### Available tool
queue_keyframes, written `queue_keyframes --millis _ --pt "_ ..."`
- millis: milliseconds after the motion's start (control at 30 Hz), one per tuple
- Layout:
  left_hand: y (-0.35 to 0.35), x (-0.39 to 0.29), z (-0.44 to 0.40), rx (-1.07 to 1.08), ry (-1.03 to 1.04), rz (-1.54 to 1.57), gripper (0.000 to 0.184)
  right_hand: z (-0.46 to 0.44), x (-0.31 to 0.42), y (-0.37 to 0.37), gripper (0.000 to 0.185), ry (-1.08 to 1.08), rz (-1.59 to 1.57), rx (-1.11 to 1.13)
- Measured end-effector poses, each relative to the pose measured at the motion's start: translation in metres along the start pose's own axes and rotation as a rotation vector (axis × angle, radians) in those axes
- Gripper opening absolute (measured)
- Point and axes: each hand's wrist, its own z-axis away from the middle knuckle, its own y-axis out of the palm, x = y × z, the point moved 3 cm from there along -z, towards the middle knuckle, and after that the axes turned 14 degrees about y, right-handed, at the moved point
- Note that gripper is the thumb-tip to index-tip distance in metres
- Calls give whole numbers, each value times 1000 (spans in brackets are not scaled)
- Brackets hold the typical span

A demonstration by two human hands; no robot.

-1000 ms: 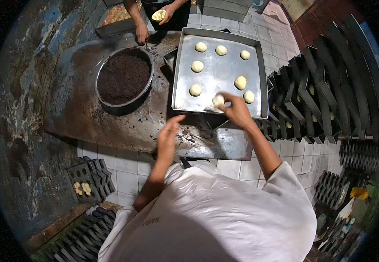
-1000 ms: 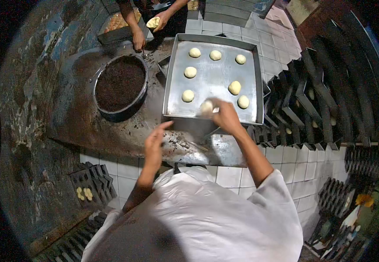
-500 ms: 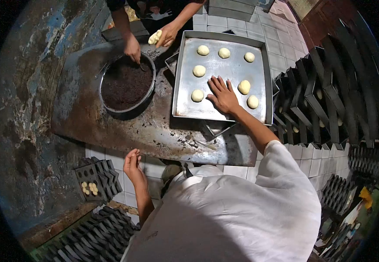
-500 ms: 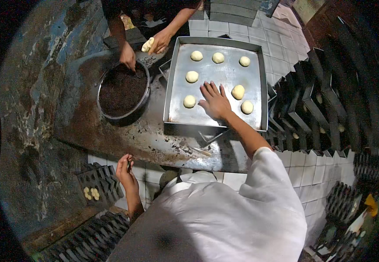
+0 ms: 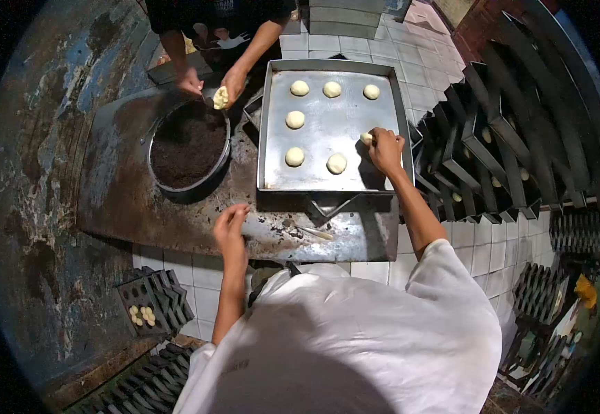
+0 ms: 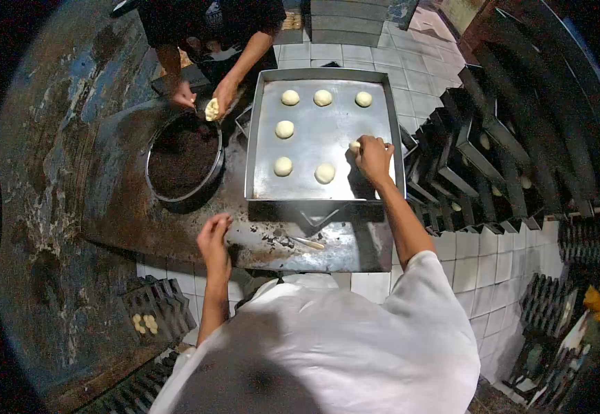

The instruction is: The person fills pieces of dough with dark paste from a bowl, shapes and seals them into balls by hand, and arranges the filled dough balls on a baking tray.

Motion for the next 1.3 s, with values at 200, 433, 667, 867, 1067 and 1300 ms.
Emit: queue_keyframes --millis 200,433,667,867,1067,1300 --pt "122 -34 -22 496 295 -100 24 88 60 -59 27 33 -836 181" --pt "134 -13 4 434 -138 66 31 162 142 -43 26 226 -863 76" --pt "53 17 11 457 -478 661 39 209 151 60 52 770 -1697 1117" --pt "-36 45 -1 22 -737 806 47 241 106 149 25 -35 99 366" --pt "-135 69 -37 -255 -687 704 29 241 142 148 35 -209 152 199" --pt "-232 79 -92 -387 -635 821 35 156 369 103 29 -410 -3 428"
